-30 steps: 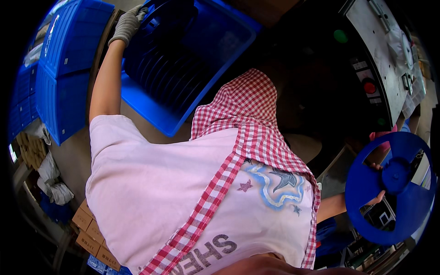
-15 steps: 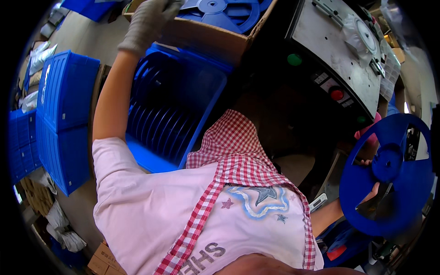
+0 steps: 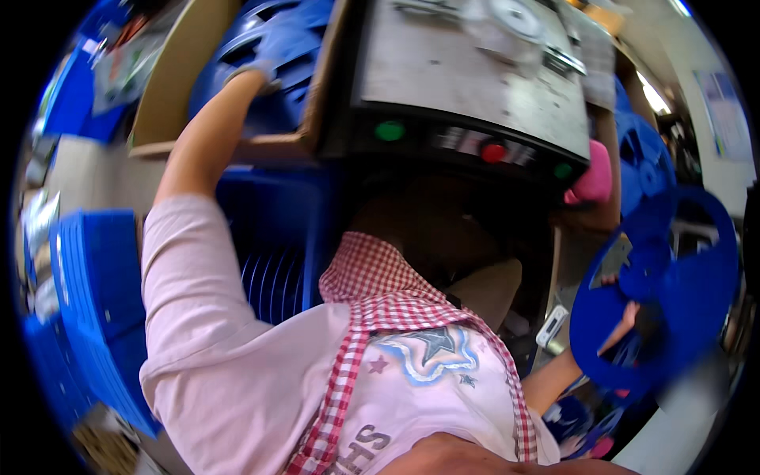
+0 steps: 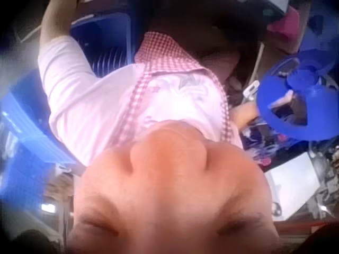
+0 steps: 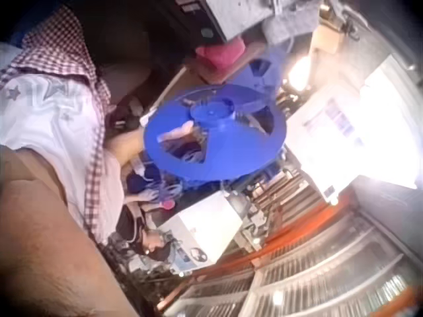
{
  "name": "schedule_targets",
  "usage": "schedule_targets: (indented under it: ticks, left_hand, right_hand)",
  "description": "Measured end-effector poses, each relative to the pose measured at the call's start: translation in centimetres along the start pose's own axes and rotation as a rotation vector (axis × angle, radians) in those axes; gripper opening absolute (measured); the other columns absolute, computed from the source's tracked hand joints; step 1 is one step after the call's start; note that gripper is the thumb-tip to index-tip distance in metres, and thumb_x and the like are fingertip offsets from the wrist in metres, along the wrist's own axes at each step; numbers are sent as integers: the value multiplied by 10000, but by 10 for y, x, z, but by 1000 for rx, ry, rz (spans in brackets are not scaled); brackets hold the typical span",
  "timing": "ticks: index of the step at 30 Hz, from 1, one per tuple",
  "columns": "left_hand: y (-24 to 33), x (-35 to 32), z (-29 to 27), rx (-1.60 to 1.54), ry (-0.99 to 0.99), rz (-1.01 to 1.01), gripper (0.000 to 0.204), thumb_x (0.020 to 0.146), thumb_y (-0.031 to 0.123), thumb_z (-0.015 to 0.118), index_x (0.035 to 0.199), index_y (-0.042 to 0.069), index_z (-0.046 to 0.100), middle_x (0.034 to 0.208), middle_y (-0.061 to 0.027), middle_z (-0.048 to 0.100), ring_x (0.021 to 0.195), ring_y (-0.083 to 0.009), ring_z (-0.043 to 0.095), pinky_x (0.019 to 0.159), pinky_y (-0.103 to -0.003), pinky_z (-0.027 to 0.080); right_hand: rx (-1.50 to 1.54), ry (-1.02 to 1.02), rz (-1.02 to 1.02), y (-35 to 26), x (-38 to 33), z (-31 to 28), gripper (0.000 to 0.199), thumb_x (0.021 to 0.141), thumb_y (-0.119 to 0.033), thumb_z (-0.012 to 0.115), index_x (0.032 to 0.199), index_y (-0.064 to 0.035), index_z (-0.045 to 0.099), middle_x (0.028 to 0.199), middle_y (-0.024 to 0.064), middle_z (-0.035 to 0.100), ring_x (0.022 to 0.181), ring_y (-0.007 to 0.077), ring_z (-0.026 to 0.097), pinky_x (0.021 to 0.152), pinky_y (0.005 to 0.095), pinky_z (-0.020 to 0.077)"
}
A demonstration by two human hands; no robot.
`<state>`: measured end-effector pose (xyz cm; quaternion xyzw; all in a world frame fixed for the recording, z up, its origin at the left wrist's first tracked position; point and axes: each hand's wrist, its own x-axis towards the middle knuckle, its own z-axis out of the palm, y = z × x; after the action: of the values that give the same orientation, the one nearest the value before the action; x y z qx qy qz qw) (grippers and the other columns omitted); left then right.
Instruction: The person repeatedly picks up blue plastic reels from a blue crate, places them onto a machine platform, and then removes them to place them into a cardboard box. The person wears gloves and a checkered apron while performing this repetitive handling task in a workshop environment.
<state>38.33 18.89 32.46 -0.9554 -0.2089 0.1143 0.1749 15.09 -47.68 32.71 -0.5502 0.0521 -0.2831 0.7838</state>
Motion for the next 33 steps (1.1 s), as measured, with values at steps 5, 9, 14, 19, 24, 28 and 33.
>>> schedule_targets:
  ticks: [5, 9, 14, 19, 24, 28, 33]
  left_hand:
    - [-29, 52, 36, -350, 11, -188, 666, 787, 567, 624, 1245, 95, 524, 1102, -180, 605, 1004, -344, 606, 856, -519, 483]
    - [-68, 54, 65, -1077, -33, -550, 682, 784, 565, 630, 1239, 71, 506, 1105, -188, 592, 1004, -354, 602, 842, -534, 483]
    - [-128, -7, 50, -1856, 56, 25, 466, 822, 455, 663, 1142, 156, 503, 804, -65, 542, 727, -222, 588, 625, -378, 539]
    - [44, -193, -24, -1761, 212, 618, 405, 894, 256, 599, 1237, 82, 472, 932, -85, 594, 853, -211, 635, 771, -375, 544]
    - [208, -262, -27, -1646, -156, 740, 610, 906, 310, 553, 1400, 59, 300, 1060, -180, 585, 958, -259, 624, 905, -435, 509]
    - [236, -290, -36, -1167, -43, 901, 773, 881, 350, 615, 1489, 153, 181, 943, -152, 618, 818, -238, 652, 821, -408, 538]
    - [221, -279, -52, -521, 671, 946, 851, 670, 317, 811, 1402, 178, 400, 1133, -158, 579, 1019, -307, 604, 859, -406, 525]
  right_hand:
    - [-568, 37, -313, 25, 14, -15, 510, 810, -157, 569, 1303, -39, 516, 1112, 101, 570, 976, 184, 563, 920, 332, 427]
    - [-808, -132, -479, 38, 32, 23, 570, 755, -281, 629, 1266, -44, 539, 1037, 138, 582, 971, 262, 568, 868, 354, 449]
    - [-623, -314, -451, 63, 39, 66, 551, 769, -281, 616, 1256, -36, 535, 1032, 134, 565, 928, 245, 565, 854, 345, 452]
    - [308, -448, 297, 123, 13, 136, 537, 877, -322, 553, 1334, -75, 418, 1150, 127, 558, 1009, 193, 581, 892, 327, 471]
    - [503, -634, 663, 176, -5, 156, 534, 918, -391, 486, 1348, -82, 411, 1217, 157, 556, 1050, 221, 591, 910, 363, 495]
    - [497, -569, 728, 160, -22, 140, 577, 948, -490, 339, 1396, -129, 380, 1279, 148, 534, 1133, 279, 565, 966, 417, 482]
    - [835, -679, 1032, 143, -24, 122, 715, 914, -569, 365, 1455, -112, 272, 1330, 228, 473, 1036, 347, 619, 877, 435, 539]
